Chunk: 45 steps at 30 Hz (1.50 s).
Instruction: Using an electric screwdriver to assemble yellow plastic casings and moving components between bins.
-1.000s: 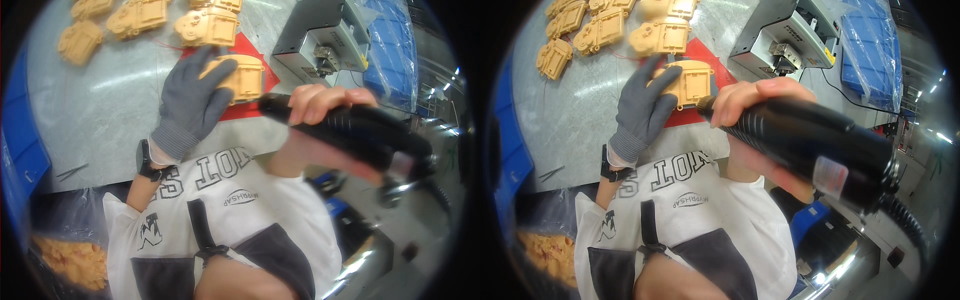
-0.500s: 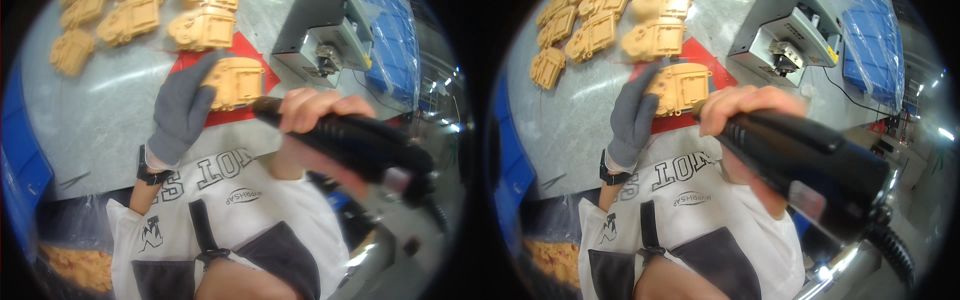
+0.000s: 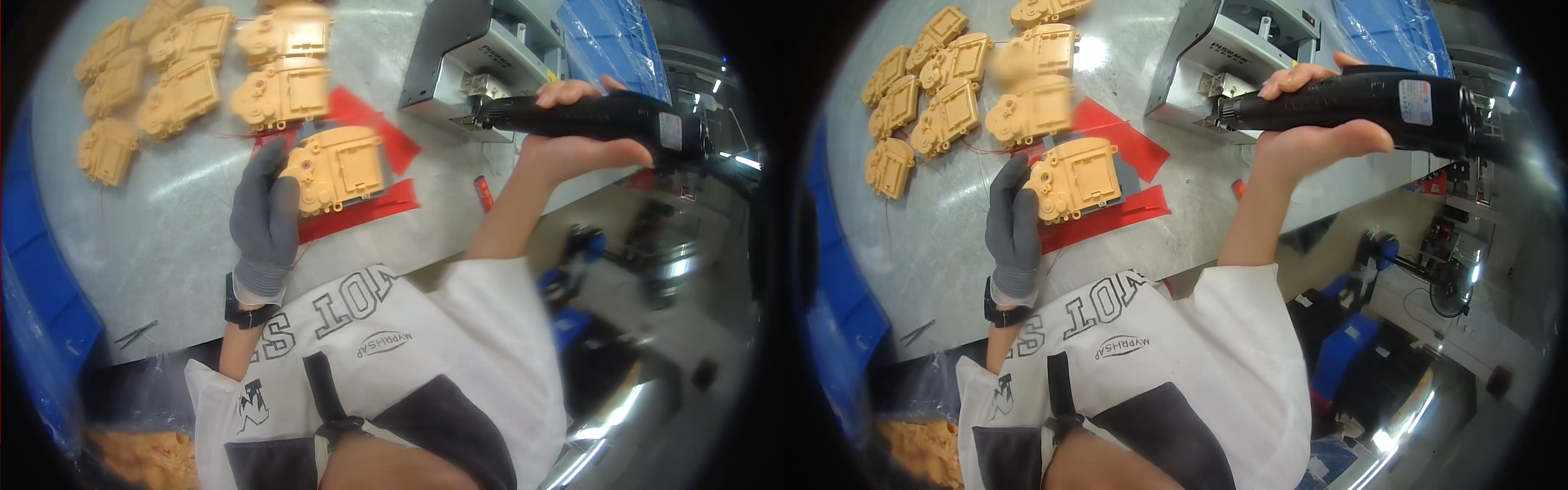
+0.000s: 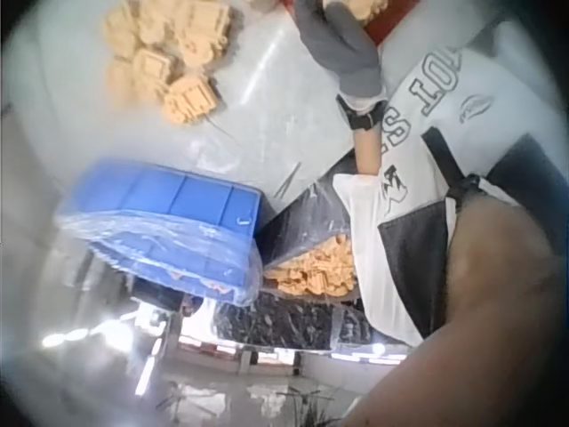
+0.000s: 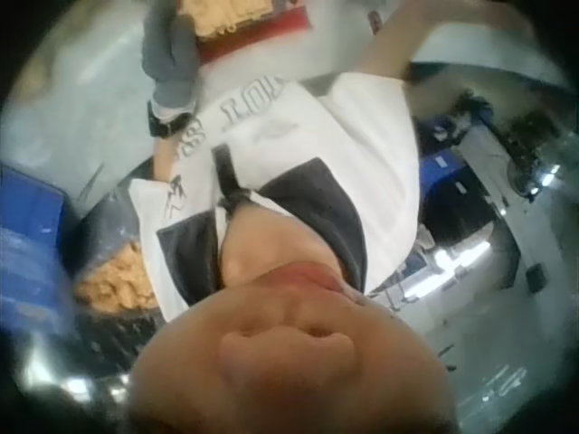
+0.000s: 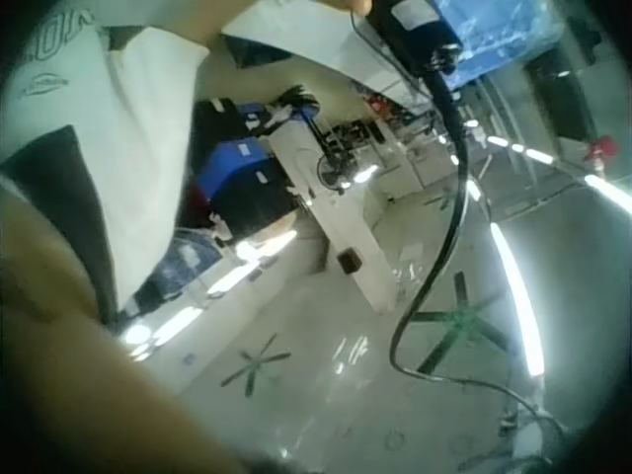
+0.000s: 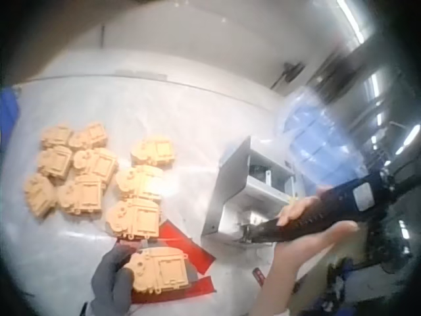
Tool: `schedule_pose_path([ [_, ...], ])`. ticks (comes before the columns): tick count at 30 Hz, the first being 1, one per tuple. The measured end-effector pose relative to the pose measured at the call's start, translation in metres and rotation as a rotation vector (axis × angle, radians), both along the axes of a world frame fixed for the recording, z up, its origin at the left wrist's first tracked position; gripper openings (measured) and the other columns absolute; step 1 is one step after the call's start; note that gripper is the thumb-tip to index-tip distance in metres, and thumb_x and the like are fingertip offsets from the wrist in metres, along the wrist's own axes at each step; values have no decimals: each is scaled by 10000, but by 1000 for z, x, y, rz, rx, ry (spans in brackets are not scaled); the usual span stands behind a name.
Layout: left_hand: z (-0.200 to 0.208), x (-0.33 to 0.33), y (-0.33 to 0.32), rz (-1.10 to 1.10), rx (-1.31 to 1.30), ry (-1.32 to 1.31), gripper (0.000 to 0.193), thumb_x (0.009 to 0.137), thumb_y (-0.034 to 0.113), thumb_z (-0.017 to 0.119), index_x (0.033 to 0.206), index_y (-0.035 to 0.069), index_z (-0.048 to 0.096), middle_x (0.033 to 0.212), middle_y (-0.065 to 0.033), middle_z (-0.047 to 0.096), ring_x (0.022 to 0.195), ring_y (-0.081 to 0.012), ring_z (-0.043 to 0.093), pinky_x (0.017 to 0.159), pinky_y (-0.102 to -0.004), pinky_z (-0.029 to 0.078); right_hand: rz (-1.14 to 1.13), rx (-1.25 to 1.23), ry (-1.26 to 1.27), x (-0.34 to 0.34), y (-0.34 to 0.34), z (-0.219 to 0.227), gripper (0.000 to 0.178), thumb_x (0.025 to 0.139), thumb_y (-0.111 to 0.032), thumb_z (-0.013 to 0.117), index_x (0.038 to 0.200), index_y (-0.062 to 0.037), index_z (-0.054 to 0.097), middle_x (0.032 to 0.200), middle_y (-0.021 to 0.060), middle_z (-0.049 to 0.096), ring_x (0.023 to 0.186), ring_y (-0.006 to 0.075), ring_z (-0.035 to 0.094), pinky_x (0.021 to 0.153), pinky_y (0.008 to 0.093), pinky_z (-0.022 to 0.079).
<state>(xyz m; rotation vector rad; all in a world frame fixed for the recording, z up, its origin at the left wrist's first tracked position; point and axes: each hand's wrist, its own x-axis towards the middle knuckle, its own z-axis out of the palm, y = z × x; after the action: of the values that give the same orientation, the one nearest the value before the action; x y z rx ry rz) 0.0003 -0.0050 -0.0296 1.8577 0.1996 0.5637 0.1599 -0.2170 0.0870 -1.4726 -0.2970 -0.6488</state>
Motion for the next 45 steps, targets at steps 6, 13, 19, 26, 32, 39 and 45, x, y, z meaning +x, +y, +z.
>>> schedule_pose_path([
  [6,5,-2,8,-11,-47,87,299,873,135,486,1134,0,540,1018,-161,604,889,-224,599,788,-297,458,438,317,8,-25,6,-9,969,615,-849,379,1067,6,437,578,105,518,418,191,483,425,302,419],
  [13,19,5,13,-133,-163,254,307,884,167,468,1155,39,533,971,-111,609,852,-179,578,757,-274,451,1076,186,-78,-84,56,6,798,737,-667,536,1166,-20,350,712,150,530,586,257,529,533,374,405],
  [19,12,1,15,-136,-159,181,311,889,127,464,1173,15,520,1004,-89,605,869,-114,562,774,-240,446,1065,224,-49,-94,80,-5,825,728,-677,533,1158,1,344,711,164,522,561,264,509,532,371,412],
  [26,17,0,18,-112,-138,100,271,872,131,494,1113,19,549,945,-131,616,829,-221,587,738,-300,461,1043,172,-45,-98,92,-10,794,731,-666,539,1185,-34,381,689,119,514,516,230,499,551,375,397],
  [32,12,0,20,-86,-93,48,259,863,122,501,1091,13,558,935,-148,621,809,-240,601,723,-309,470,1049,191,-52,-99,95,-16,841,724,-693,521,1148,11,340,704,166,515,540,268,507,491,371,413],
  [39,9,1,17,-50,-122,11,231,845,132,525,1033,9,579,883,-172,620,795,-318,600,709,-356,477,1015,161,-15,-99,99,-16,851,686,-729,527,1152,-26,419,696,128,528,501,226,502,505,362,403],
  [45,11,1,18,-24,-67,7,235,837,137,535,1032,13,582,876,-178,618,782,-321,596,698,-367,475,1252,142,-57,-77,105,-20,882,648,-653,641,1117,34,349,738,164,518,573,241,520,504,339,438],
])
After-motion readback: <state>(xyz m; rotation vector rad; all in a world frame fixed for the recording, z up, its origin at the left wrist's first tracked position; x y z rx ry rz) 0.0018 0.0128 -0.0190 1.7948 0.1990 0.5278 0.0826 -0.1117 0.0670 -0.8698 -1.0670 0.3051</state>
